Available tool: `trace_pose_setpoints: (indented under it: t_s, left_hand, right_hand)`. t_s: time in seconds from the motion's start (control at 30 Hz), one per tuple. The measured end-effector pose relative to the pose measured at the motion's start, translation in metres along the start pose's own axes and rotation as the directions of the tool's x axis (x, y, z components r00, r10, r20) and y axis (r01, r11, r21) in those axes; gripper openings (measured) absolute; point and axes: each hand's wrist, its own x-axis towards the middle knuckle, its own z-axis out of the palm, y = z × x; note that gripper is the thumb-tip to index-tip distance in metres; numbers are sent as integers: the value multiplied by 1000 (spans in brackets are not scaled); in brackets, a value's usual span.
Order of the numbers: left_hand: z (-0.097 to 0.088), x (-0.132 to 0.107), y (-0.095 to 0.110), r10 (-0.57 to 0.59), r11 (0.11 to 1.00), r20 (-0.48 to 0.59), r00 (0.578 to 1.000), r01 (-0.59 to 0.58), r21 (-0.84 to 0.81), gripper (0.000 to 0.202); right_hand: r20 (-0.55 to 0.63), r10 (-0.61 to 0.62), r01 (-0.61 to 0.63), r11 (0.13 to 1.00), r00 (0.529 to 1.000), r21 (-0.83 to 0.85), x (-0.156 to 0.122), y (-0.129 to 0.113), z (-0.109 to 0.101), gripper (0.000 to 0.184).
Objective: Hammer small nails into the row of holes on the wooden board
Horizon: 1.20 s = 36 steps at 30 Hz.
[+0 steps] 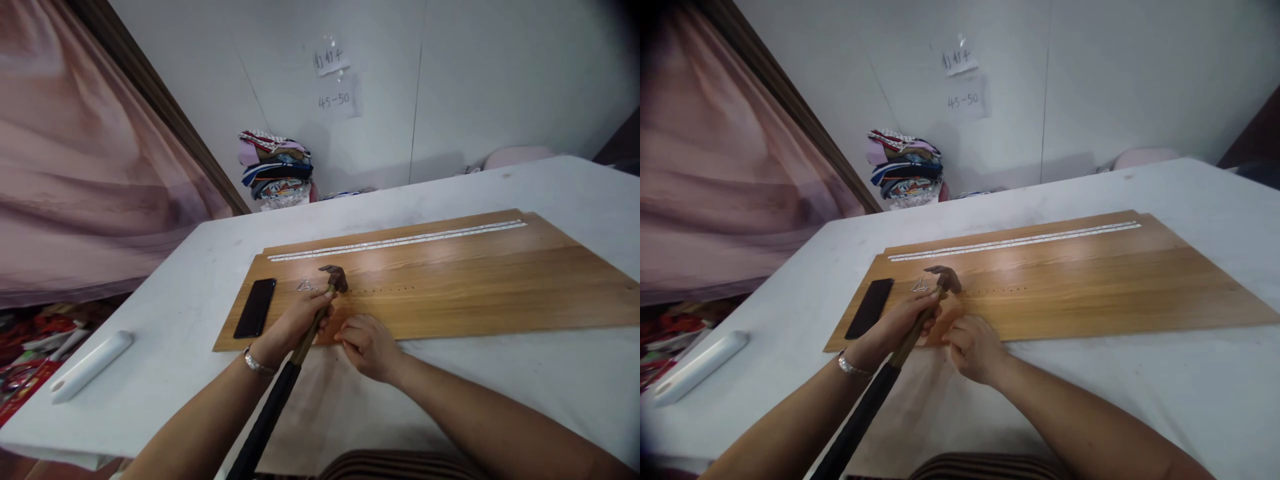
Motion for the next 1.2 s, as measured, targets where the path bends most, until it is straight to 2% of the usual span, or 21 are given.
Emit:
trace_pose_setpoints:
  t_s: [0.27, 0.57, 0.83, 1.2]
  left_hand:
    - [-1, -3, 5, 2, 1000, -8, 1000, -2, -29, 37]
    - [-1, 3, -4, 8, 1000, 13, 1000, -8, -19, 32]
    - [-1, -4, 4, 15, 1000, 2, 1000, -15, -24, 35]
    - [-2, 1, -3, 11, 1000, 11, 1000, -11, 0, 33]
  right_hand:
    - [-3, -6, 6, 1000, 1000, 16, 0, 1, -1, 21]
    - [-5, -1, 1, 1000, 1000, 9, 0, 0, 0, 21]
    - [18, -3, 3, 1000, 1000, 13, -1, 1, -1, 21]
    - [-15, 0, 0, 1000, 1000, 19, 0, 0, 0, 21]
